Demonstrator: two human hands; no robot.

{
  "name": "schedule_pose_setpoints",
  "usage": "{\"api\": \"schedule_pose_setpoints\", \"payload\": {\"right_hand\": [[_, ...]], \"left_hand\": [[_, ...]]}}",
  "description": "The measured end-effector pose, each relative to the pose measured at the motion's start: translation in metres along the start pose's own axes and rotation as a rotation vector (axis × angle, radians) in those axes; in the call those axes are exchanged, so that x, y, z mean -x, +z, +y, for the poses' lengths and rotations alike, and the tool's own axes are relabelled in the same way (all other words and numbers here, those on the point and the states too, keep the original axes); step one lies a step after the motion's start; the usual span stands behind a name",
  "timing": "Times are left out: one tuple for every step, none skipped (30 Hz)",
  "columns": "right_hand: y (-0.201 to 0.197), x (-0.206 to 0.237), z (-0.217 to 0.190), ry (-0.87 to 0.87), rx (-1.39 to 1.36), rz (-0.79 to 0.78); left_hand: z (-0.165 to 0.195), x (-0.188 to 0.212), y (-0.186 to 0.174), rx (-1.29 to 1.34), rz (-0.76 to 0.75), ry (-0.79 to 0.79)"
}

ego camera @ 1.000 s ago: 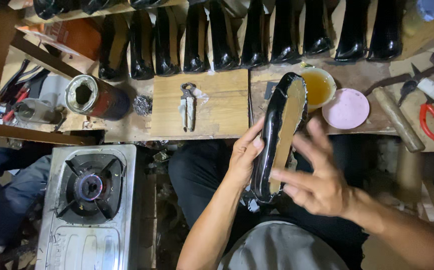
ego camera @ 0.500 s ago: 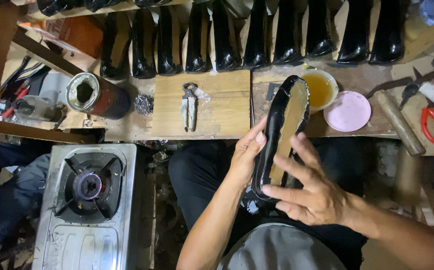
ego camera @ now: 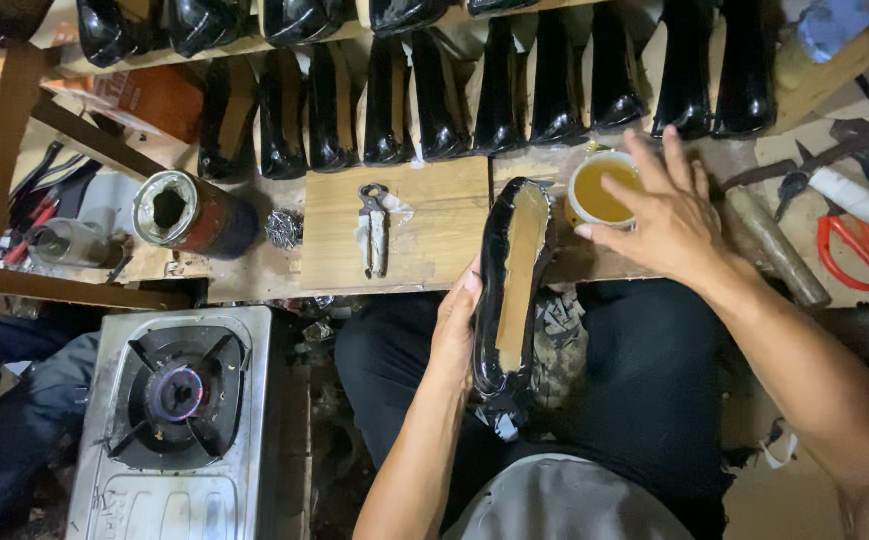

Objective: The person repeatedly applies a liquid to the sole of a black high-heeled shoe using their fingers, then places the shoe on a shelf. The process is repeated with another shoe. The person works at a bench with many similar shoes arranged on shelves.

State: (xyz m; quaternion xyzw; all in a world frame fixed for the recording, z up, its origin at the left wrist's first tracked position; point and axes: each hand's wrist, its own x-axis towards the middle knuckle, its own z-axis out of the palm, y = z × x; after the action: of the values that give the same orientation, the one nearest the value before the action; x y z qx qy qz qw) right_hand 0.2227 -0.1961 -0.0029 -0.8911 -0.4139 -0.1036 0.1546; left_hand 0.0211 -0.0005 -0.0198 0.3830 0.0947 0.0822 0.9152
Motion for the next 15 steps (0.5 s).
{"api": "schedule_pose_setpoints", "payload": {"right_hand": [[0.0,0.0,0.001,0.01,-0.016,0.011],[0.001,0.002,0.002,0.02,-0.032,0.02],[0.002,0.004,0.004,0.026,-0.047,0.032],[0.003,0.006,0.006,0.016,-0.109,0.081],[0.002,0.009,0.007,0.01,-0.174,0.123],[0.001,0.014,0.005,0.01,-0.24,0.16],[-0.001,0.02,0.0,0.06,-0.238,0.108],[-0.004,0.026,-0.006,0.105,-0.233,0.065],[-0.009,0.03,-0.014,0.148,-0.225,0.025],[-0.015,0.037,-0.025,0.081,-0.35,0.062],[-0.021,0.048,-0.042,0.018,-0.479,0.094],[-0.029,0.058,-0.059,-0.042,-0.605,0.128],[-0.038,0.068,-0.074,-0.129,-0.624,0.132],[-0.044,0.075,-0.088,-0.216,-0.641,0.138],[-0.046,0.077,-0.101,-0.293,-0.658,0.155]], "left_hand": [[0.001,0.0,0.0,-0.003,0.003,0.002],[0.001,-0.001,0.0,0.013,0.004,-0.005],[0.001,-0.002,-0.001,0.031,0.004,-0.008],[0.001,-0.002,-0.002,0.047,0.006,-0.011],[0.001,-0.004,-0.003,0.023,0.028,-0.006],[-0.001,-0.005,-0.004,0.002,0.053,-0.007],[-0.002,-0.006,-0.005,-0.022,0.077,-0.006],[-0.003,-0.007,-0.005,-0.009,0.07,-0.006],[-0.004,-0.009,-0.005,0.005,0.06,-0.002],[-0.006,-0.01,-0.004,0.019,0.054,0.0],[-0.006,-0.011,-0.004,0.026,0.05,0.004],[-0.008,-0.012,-0.003,0.034,0.045,0.006],[-0.009,-0.013,-0.001,0.041,0.033,0.011],[-0.01,-0.014,0.0,0.025,0.035,0.018],[-0.01,-0.015,0.001,0.009,0.037,0.023]]}}
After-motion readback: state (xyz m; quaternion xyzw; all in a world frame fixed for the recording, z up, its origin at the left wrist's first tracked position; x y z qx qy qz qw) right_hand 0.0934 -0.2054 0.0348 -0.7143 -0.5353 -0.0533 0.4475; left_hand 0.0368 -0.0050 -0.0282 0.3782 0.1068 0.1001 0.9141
